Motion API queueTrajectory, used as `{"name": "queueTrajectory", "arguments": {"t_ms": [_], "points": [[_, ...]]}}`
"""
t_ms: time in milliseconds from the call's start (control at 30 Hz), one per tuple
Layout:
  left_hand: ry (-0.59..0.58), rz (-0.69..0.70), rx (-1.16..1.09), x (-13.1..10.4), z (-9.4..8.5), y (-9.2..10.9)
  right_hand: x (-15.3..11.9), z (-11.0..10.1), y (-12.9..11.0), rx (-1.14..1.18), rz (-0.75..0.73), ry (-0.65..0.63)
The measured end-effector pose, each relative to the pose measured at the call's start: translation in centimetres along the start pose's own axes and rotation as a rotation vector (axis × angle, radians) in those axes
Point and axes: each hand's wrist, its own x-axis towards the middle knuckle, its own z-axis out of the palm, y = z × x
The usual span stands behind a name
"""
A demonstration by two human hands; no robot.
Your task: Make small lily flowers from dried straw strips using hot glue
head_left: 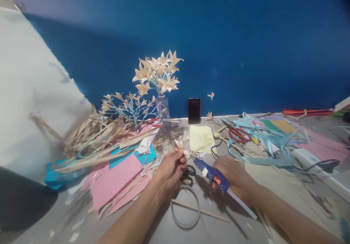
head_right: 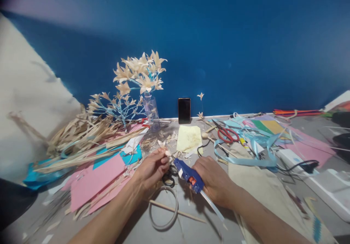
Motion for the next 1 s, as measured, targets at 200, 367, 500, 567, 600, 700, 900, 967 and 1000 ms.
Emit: {"name": "queueTrajectory", "arguments": {"t_ms": [200, 367, 500, 567, 600, 700, 900, 967, 1000], "points": [[0.005, -0.001, 0.003, 0.1, -0.2, -0.1, 0.1, 0.4, 0.4, -0.008, -0.002, 0.016], [-0.002, -0.004, 0.011, 0.0, -0.1, -0.1, 0.4, -0.7, -1.3, 0.020, 0.023, 0.022], [0.007, 0.006, 0.004, -0.1, 0.0, 0.1, 0.0, -1.2, -1.5, 0.023, 0.052, 0.042], [0.011, 0.005, 0.000, -0.1, 0.0, 0.1, -0.2, -1.3, -1.2, 0.019, 0.058, 0.043], [0.009, 0.000, -0.001, -0.1, 0.0, 0.2, -0.3, -1.3, -1.0, -0.003, 0.064, 0.039], [-0.010, -0.027, -0.001, -0.2, 0.0, 0.2, -0.6, -1.5, -0.2, -0.134, 0.094, 0.028], [-0.085, -0.058, 0.011, -0.7, 0.3, 0.3, -2.5, -2.4, 2.0, -0.232, 0.222, 0.066], [-0.120, -0.060, 0.028, -1.1, 0.6, 0.4, -3.5, -3.1, 2.3, -0.228, 0.186, 0.068], [-0.139, -0.062, 0.039, -1.2, 0.7, 0.3, -3.8, -3.6, 2.2, -0.218, 0.166, 0.069]]}}
